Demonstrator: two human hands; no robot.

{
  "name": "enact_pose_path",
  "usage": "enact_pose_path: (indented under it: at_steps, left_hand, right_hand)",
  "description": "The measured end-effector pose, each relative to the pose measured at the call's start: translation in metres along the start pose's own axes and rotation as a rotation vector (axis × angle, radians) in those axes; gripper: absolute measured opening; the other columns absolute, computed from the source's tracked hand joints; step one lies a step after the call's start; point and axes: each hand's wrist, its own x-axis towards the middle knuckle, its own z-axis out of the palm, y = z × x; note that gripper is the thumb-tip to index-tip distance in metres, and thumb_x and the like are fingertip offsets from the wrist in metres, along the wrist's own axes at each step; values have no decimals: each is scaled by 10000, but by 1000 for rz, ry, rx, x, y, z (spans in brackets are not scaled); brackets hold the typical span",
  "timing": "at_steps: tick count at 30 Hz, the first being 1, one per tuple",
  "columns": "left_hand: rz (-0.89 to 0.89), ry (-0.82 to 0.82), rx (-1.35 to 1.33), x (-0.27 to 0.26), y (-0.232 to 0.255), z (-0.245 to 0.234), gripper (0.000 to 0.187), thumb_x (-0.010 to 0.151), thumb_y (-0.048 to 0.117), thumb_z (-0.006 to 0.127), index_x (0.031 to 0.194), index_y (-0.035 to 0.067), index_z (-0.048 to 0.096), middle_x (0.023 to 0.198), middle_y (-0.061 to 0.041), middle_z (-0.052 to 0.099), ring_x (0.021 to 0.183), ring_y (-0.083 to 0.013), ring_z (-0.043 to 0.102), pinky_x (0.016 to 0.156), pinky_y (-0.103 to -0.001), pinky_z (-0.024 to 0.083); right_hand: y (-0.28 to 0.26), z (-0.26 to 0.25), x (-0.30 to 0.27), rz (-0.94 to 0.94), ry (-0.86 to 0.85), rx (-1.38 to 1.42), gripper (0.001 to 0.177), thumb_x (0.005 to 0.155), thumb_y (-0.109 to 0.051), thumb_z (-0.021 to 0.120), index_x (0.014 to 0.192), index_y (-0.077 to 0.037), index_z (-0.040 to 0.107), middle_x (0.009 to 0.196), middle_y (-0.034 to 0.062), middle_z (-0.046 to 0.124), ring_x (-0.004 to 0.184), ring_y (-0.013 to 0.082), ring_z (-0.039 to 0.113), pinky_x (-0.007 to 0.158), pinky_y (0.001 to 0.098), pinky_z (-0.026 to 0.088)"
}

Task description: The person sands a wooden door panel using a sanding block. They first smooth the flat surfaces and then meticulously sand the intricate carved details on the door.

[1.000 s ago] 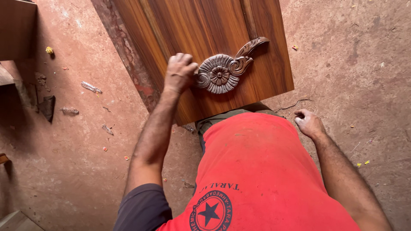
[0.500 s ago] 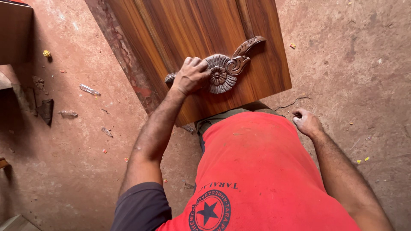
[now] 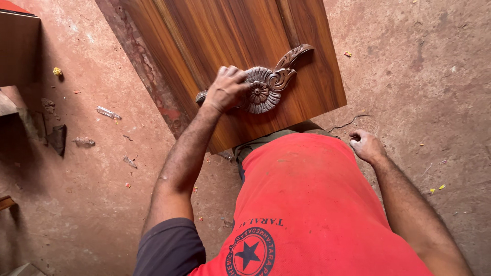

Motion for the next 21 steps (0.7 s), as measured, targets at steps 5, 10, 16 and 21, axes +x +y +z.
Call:
enact_pose_path:
  at_steps: [5, 10, 16, 21]
  left_hand:
    - [-180, -20, 88, -15, -26, -1, 203, 881, 118, 750, 1014, 272, 758, 1087, -4, 616, 1083, -218, 557, 964, -405, 481]
    - [-246, 23, 47, -12, -17, 9, 163, 957, 145, 750, 1026, 293, 743, 1106, 7, 622, 1062, -200, 553, 939, -392, 477]
    - [-90, -30, 102, -1, 0, 1, 287, 771, 186, 777, 1040, 281, 745, 1150, -11, 616, 1096, -220, 557, 983, -407, 455]
    - [156, -5, 169, 0, -8, 0, 286, 858, 179, 742, 1107, 319, 742, 1206, 11, 623, 1062, -202, 556, 933, -393, 484]
  right_hand:
    - [-6, -12, -5, 19, 16, 31, 455, 890, -270, 604, 1313, -130, 697, 1231, 122, 746, 1130, 292, 705, 1001, 410, 533]
    - [-10, -15, -6, 29, 17, 40, 461, 884, -266, 605, 1314, -129, 693, 1245, 125, 743, 1140, 293, 700, 1011, 408, 527]
    - [8, -1, -1, -9, 18, 22, 463, 881, -276, 607, 1311, -127, 697, 1229, 129, 751, 1138, 300, 709, 1012, 408, 536]
    - [1, -9, 2, 4, 34, 1, 454, 881, -280, 621, 1302, -133, 707, 1232, 124, 747, 1149, 298, 697, 1011, 414, 530]
